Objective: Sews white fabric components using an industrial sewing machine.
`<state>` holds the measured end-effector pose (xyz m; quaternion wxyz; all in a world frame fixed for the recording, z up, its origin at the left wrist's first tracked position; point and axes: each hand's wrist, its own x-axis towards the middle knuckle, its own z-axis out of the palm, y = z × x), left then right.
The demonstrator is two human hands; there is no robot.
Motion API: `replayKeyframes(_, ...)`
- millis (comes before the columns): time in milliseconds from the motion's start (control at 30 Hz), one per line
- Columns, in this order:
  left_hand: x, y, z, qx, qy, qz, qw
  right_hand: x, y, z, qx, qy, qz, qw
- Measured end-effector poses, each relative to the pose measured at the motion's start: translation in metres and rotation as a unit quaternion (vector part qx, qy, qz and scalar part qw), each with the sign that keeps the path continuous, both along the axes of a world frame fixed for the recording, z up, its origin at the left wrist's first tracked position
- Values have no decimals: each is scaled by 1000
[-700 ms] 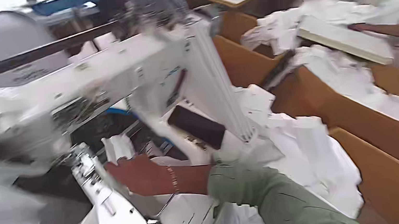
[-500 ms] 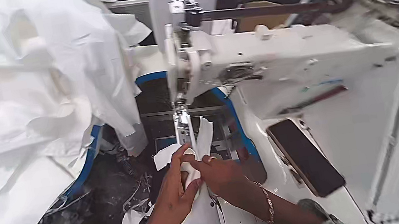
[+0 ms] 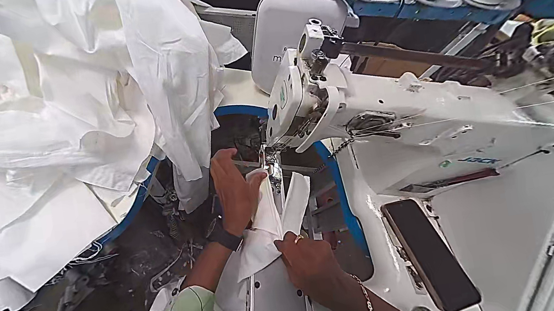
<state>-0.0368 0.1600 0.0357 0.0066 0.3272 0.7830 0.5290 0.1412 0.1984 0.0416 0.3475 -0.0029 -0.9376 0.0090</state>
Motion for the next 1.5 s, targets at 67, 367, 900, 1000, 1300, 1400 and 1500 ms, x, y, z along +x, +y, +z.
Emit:
replayKeyframes(67,13,-3,8,-89,-53,-5,995,1,3,2,-21,-5,2,1000)
replayKeyframes(367,41,-9,-5,3,-35,23,999,-14,75,39,-235,-130,-248,931)
replayKeyframes(900,48,-24,0,-54,27,-79,995,-16,74,14,-255,-84,-28,963)
replayKeyframes(1000,50,-31,-1,-76,-22,-134,988,-18,74,13,-237,-124,-8,963)
replayKeyframes(1300,24,-16,15,-203,-94,-220,949,-14,63,23,-231,-176,-24,957)
replayKeyframes(1400,35,-21,11,-143,-47,-162,975,-14,64,23,-227,-178,-18,957)
replayKeyframes(1500,38,-29,4,-144,77,-170,972,-11,67,22,-225,-173,-12,959)
